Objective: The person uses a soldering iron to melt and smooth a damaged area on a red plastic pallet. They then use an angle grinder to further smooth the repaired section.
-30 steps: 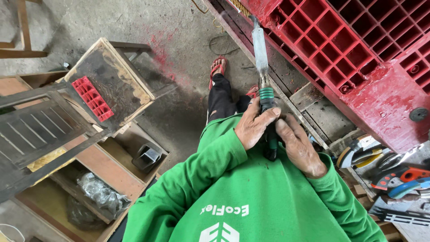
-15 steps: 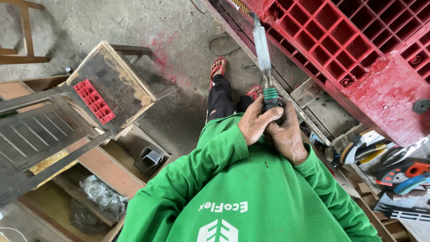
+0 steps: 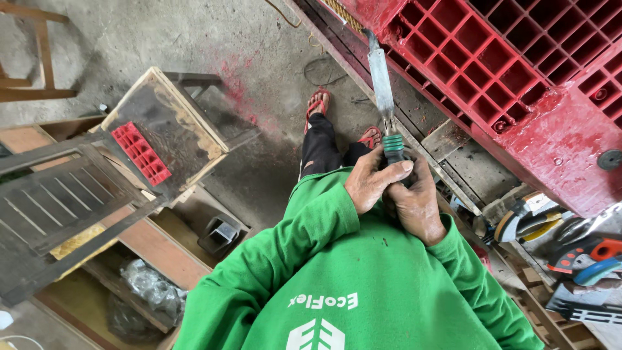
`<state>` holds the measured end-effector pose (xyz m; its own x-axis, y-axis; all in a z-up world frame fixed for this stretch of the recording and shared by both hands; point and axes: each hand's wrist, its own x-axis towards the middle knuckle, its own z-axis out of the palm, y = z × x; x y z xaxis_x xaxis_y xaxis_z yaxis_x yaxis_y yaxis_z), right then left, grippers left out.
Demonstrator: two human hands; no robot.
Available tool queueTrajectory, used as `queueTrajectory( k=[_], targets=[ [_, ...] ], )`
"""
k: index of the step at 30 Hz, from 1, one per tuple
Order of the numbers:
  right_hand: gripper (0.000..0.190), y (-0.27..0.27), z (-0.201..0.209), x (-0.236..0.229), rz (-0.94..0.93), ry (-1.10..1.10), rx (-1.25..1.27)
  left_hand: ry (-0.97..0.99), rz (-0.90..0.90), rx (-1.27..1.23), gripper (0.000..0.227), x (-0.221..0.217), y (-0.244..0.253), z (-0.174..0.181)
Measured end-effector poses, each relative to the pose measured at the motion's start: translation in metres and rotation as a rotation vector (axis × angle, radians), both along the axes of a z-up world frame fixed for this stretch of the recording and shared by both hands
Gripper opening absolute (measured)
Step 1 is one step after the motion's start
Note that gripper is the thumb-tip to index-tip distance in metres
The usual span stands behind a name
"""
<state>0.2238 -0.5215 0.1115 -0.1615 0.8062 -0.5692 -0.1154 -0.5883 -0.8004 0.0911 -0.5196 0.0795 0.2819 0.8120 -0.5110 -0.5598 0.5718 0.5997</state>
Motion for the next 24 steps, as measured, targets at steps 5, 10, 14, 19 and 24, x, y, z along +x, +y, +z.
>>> queueTrajectory(
  k=[5,10,14,19,24],
  targets=[
    [0.052,-0.004,0.007,-0.004,-0.09,0.019,-0.161,-0.167,0.001,-0.089,0.028,-0.011,-0.002,-0.012],
    [0.06,-0.008,0.011,-0.022,-0.189,0.05,-0.137,-0.334,-0.054,-0.28,0.028,-0.036,0.004,-0.012],
    [0.059,-0.015,0.016,-0.037,-0.268,0.076,-0.141,-0.34,-0.139,-0.312,0.037,-0.054,0.007,-0.006],
    [0.059,-0.018,0.021,-0.047,-0.289,0.014,-0.128,-0.362,-0.173,-0.273,0.039,-0.059,0.009,-0.009],
    [0.061,-0.014,0.025,-0.049,-0.297,0.004,-0.109,-0.426,-0.199,-0.294,0.042,-0.062,0.012,-0.011]
  ],
)
